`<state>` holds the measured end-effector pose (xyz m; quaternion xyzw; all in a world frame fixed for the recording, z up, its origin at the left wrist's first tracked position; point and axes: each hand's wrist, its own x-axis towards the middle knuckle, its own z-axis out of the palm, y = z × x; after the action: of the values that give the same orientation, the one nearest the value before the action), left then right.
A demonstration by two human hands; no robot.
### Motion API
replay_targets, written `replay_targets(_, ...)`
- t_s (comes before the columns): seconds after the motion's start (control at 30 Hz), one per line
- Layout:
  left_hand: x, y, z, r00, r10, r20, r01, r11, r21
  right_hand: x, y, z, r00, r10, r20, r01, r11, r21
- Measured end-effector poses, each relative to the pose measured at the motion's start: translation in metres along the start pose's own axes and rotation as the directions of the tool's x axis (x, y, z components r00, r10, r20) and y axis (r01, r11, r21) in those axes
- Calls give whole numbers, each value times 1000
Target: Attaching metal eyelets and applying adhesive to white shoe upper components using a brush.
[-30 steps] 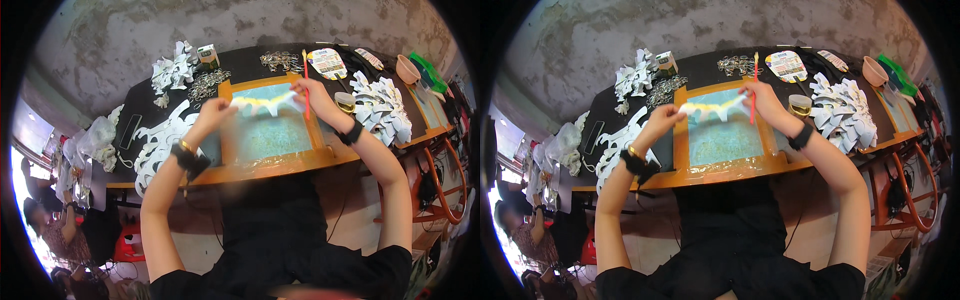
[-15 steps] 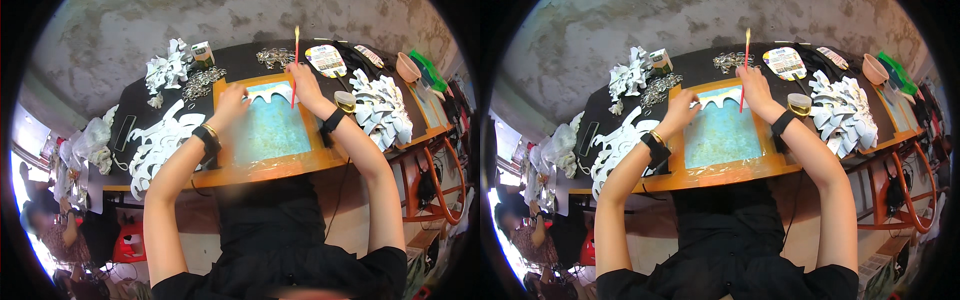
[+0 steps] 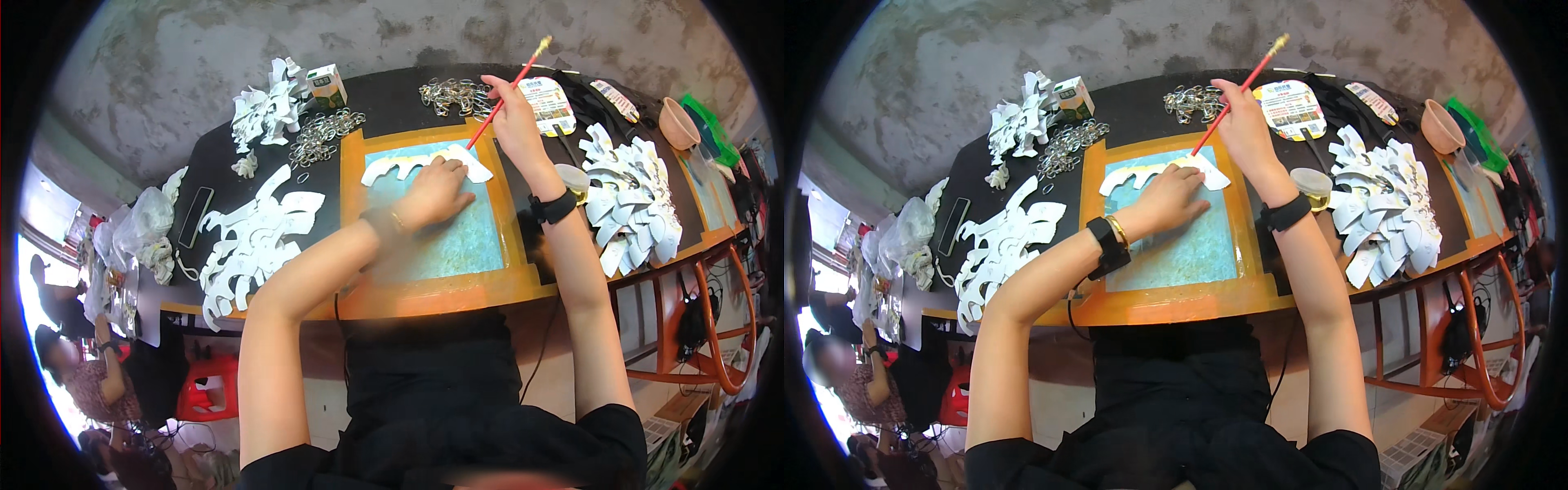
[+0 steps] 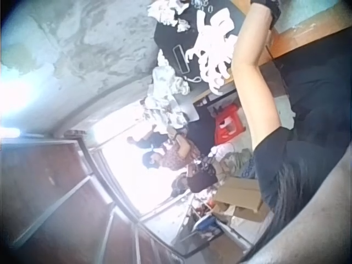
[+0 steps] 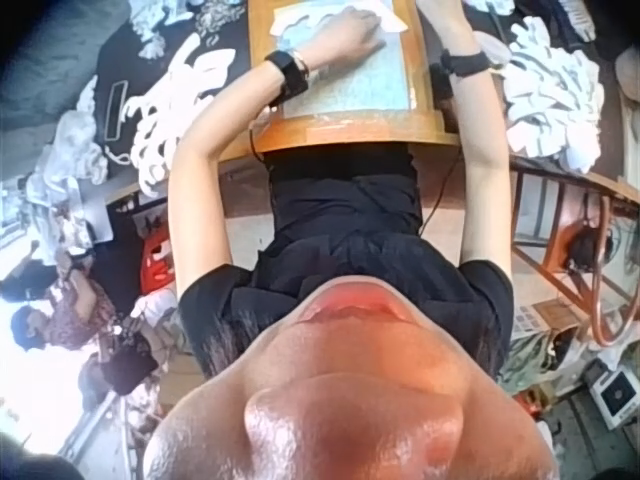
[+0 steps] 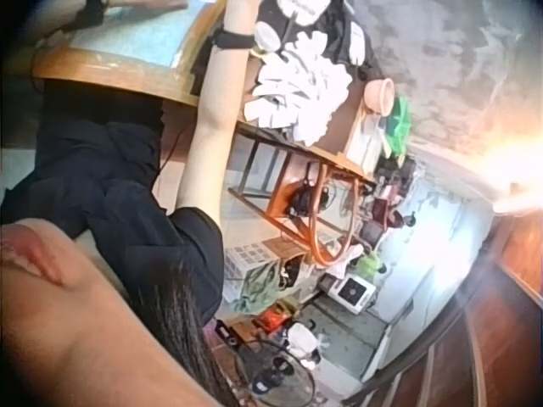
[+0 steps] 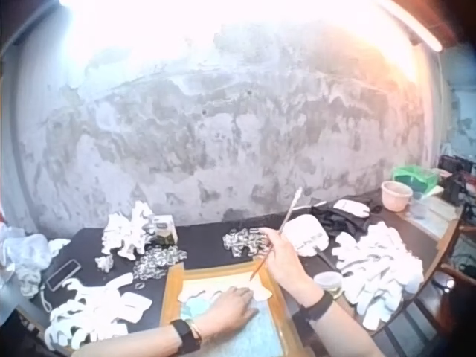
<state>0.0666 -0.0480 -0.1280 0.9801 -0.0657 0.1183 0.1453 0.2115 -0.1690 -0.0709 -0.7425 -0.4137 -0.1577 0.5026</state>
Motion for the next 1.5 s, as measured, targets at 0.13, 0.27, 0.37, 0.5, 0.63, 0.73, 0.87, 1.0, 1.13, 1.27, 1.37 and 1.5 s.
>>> replay_targets(0.13, 0, -8, -13, 992, 18, 124, -10, 998, -67, -12, 4, 10, 1000, -11, 3, 11, 998, 64)
replay_targets(0.27, -3, -10, -16, 989, 36, 147, -22, 995, -97, -16, 14, 8, 985, 170, 37, -174, 955, 241)
replay_targets(0.37, -1, -9, -19, 984, 67, 164, -55, 995, -78, -16, 14, 7, 949, 304, 87, -308, 829, 467)
replay_targets(0.5, 2, -8, -23, 975, 65, 213, -55, 997, -56, -22, 15, 18, 971, 230, 65, -235, 871, 431)
replay_targets(0.63, 0, -10, -23, 977, 82, 197, -73, 996, -52, -25, 12, 20, 976, 183, 117, -211, 930, 302)
replay_targets(0.73, 3, -7, -25, 971, 77, 224, -66, 996, -55, -25, 13, 17, 982, 108, 158, -138, 971, 193)
replay_targets(0.87, 2, -5, -27, 969, 44, 243, -34, 999, -42, -19, 5, 16, 999, -50, -10, 51, 982, 182)
replay_targets(1.0, -1, -5, -18, 977, 56, 206, -56, 998, -5, -18, 12, 17, 990, 20, -143, 22, 958, 285)
replay_targets(1.13, -3, -2, -20, 975, 18, 223, -16, 1000, -12, -12, -8, -18, 963, 252, 90, -265, 856, 444)
replay_targets(1.27, -7, -4, -18, 977, 50, 207, -53, 999, 8, -11, -6, -13, 987, 35, -160, -13, 990, 137)
replay_targets(1.37, -6, -1, -18, 975, 34, 221, -43, 998, 37, -10, -5, -21, 983, 62, -176, -46, 995, 93)
replay_targets(1.5, -5, 1, -19, 970, 27, 240, -40, 998, 46, -15, -1, -10, 991, 84, -107, -70, 989, 133)
